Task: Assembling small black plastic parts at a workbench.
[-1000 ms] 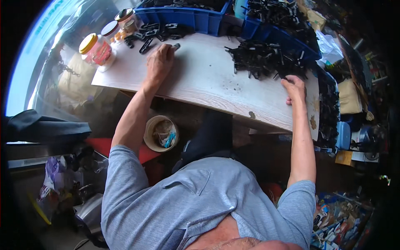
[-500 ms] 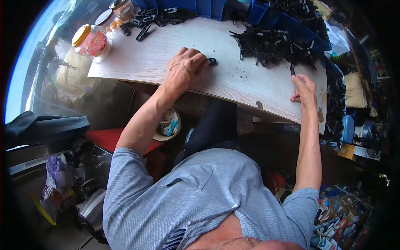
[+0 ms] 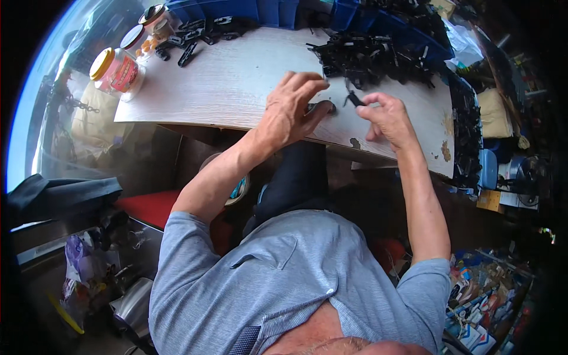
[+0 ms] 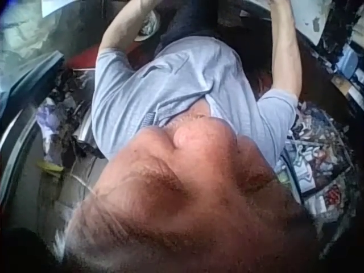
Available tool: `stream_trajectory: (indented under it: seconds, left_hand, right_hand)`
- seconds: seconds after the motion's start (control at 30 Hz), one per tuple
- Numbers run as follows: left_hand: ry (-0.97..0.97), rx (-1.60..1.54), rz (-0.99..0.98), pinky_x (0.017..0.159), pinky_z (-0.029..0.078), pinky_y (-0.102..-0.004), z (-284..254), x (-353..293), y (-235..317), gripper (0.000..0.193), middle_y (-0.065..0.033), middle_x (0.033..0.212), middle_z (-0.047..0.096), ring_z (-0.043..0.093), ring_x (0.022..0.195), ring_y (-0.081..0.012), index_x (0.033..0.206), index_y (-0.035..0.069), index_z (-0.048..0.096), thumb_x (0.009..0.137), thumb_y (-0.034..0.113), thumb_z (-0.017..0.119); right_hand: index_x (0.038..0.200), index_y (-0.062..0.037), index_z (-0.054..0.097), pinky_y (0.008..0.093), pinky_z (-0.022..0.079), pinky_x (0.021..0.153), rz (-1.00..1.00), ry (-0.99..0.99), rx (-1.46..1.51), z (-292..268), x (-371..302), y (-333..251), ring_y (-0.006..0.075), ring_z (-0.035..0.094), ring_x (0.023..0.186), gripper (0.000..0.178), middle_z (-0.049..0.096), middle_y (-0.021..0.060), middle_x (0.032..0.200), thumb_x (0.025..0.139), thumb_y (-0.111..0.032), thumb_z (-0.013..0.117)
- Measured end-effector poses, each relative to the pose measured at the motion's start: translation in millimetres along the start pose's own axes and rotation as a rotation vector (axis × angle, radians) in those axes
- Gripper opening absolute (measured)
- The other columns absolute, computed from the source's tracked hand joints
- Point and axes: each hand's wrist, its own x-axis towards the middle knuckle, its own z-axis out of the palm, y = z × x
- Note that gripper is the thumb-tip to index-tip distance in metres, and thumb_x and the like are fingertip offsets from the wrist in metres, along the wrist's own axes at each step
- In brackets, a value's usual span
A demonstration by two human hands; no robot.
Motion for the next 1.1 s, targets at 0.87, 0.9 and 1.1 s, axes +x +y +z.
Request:
stream_trajectory:
  seconds: [0.87, 0.9, 1.1]
  left_hand:
    - [-0.255, 0.326, 0.026, 0.08, 0.045, -0.0395, -12, -34, 4, 0.033, -0.0007, 0.108, 0.07, 0.062, 0.105, -0.0258, 0.108, 0.017, 0.072, 0.075, 0.019, 0.077]
    - [-0.249, 0.336, 0.028, 0.08, 0.045, -0.0395, -15, -36, 8, 0.033, -0.0007, 0.108, 0.07, 0.062, 0.105, -0.0258, 0.108, 0.017, 0.072, 0.075, 0.019, 0.077]
    - [0.049, 0.035, -0.133, 0.106, 0.046, -0.0471, -25, -35, 1, 0.046, -0.0166, 0.133, 0.062, 0.058, 0.123, -0.0362, 0.121, 0.011, 0.069, 0.077, 0.008, 0.082]
  right_hand:
    - [0.11, -0.0049, 0.075, 0.0275, 0.044, 0.04, 0.002, -0.079, -0.139, 59, 12, -5, 0.0099, 0.051, 0.043, 0.026, 0.071, 0.0074, 0.082, 0.087, -0.016, 0.079]
    - [0.11, -0.0049, 0.075, 0.0275, 0.044, 0.04, -0.009, -0.083, -0.139, 60, 10, -5, 0.0099, 0.051, 0.043, 0.026, 0.071, 0.0074, 0.082, 0.087, -0.016, 0.079]
    - [0.119, -0.004, 0.068, 0.0261, 0.043, 0.04, 0.002, -0.071, -0.252, 56, 1, -17, 0.0097, 0.05, 0.043, 0.044, 0.07, 0.0059, 0.077, 0.08, -0.019, 0.082]
